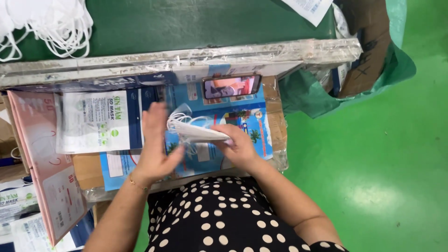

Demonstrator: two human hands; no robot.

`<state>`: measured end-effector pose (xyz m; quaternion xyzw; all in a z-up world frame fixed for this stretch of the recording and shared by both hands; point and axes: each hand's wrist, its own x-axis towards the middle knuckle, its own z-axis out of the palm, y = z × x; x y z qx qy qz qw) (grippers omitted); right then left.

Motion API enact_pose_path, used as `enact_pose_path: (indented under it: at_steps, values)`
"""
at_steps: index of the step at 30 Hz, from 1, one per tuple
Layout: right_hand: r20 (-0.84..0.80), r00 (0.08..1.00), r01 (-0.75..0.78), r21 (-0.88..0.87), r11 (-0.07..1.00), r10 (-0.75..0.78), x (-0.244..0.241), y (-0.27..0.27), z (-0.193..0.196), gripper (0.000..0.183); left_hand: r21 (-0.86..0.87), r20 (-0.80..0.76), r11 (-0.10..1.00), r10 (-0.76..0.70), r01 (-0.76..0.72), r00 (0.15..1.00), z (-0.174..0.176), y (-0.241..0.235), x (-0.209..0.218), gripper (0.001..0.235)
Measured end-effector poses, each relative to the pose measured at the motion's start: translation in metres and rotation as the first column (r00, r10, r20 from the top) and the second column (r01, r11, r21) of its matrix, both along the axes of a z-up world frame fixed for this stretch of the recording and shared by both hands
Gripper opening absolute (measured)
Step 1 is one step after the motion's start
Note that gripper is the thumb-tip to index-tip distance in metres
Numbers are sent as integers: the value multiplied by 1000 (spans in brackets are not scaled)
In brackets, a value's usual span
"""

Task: The person is folding and packing face masks into plastic bags or boxes on a production line.

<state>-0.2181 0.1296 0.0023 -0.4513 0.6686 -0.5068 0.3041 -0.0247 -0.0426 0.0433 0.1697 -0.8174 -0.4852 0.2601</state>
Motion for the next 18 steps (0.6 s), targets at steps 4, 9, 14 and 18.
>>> enact_pose_path:
  at_steps: [4,9,14,18]
  values:
    - [-149,985,-104,-125,987,85,7,-6,-14,87,-334,394,895,-152,295,907,-9,4,-13,102]
    - [-134,984,-130,-72,989,119,6,-6,-32,58,-421,423,873,-51,246,905,-19,7,-26,98]
    - [35,979,-195,-139,971,202,0,-18,-19,81,-488,330,855,-4,174,944,-35,26,-32,93]
    - [-119,959,-257,16,966,258,-4,-5,-5,37,-271,193,951,-96,147,977,-27,23,-17,75]
